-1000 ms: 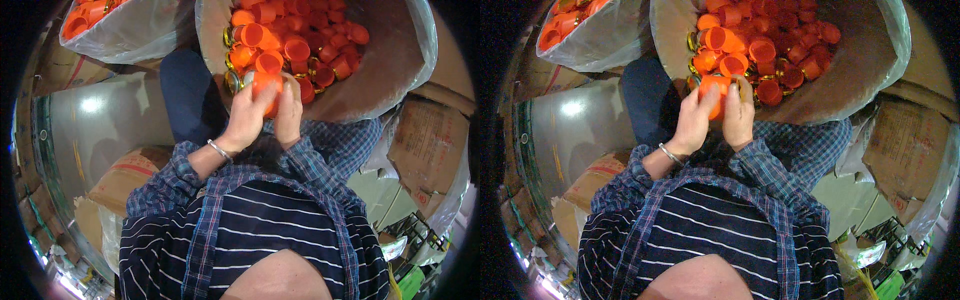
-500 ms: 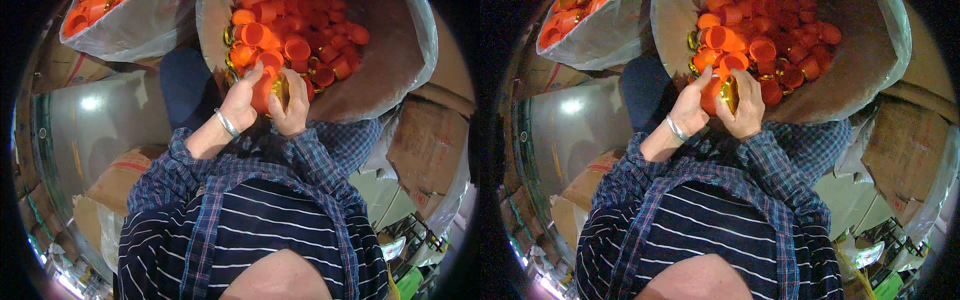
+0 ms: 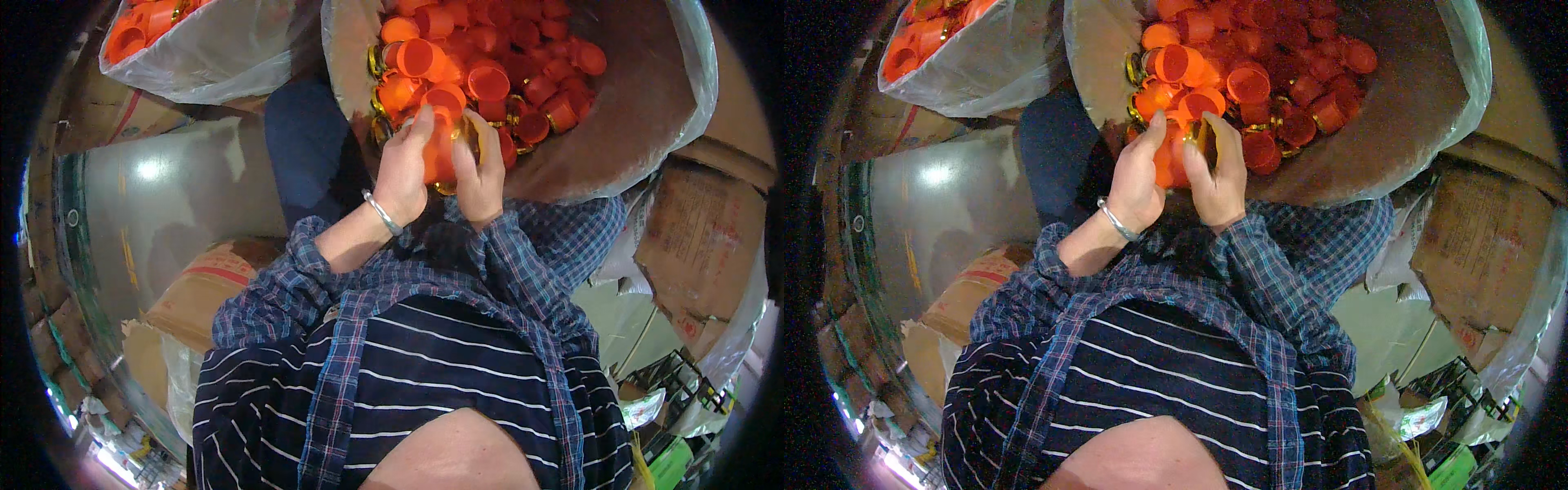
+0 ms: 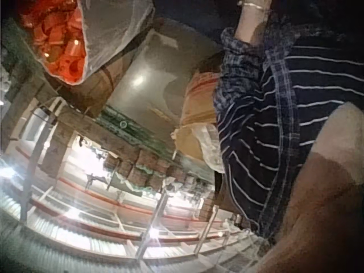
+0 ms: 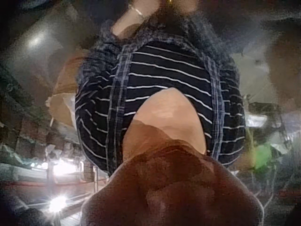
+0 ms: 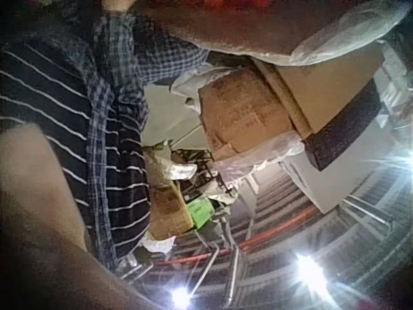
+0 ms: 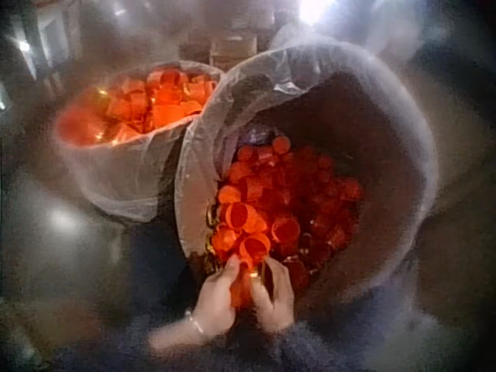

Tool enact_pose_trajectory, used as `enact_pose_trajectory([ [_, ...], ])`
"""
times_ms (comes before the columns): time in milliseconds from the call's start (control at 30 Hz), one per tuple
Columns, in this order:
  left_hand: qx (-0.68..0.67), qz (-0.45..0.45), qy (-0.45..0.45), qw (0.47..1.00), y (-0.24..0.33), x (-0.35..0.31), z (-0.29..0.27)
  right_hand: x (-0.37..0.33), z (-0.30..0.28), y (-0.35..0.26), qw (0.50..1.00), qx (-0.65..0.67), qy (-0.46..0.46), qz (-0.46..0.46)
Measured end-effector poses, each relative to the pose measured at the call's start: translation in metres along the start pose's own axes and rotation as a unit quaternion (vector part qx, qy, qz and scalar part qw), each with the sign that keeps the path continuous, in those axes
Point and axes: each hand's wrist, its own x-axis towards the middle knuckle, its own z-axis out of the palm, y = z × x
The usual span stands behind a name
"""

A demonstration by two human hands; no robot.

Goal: The person sits on the floor and repeatedly picks orange plastic cups and gold metallic rings from a large bag. They fit each ring onto a cup and place the assembled unit into a second bag. The process continues with multiple items throughout the clip.

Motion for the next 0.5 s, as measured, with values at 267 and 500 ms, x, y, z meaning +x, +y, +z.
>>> enact_pose_trajectory([
  [267,-0.047,-0.096,0.028,0.994,-0.018,-0.010,-0.029,-0.013,0.005,0.000,0.966,-0.171,0.024,-0.194],
  [500,0.250,0.103,-0.051,0.962,0.111,-0.016,-0.029,0.003,-0.022,0.036,0.980,-0.169,-0.058,-0.091],
])
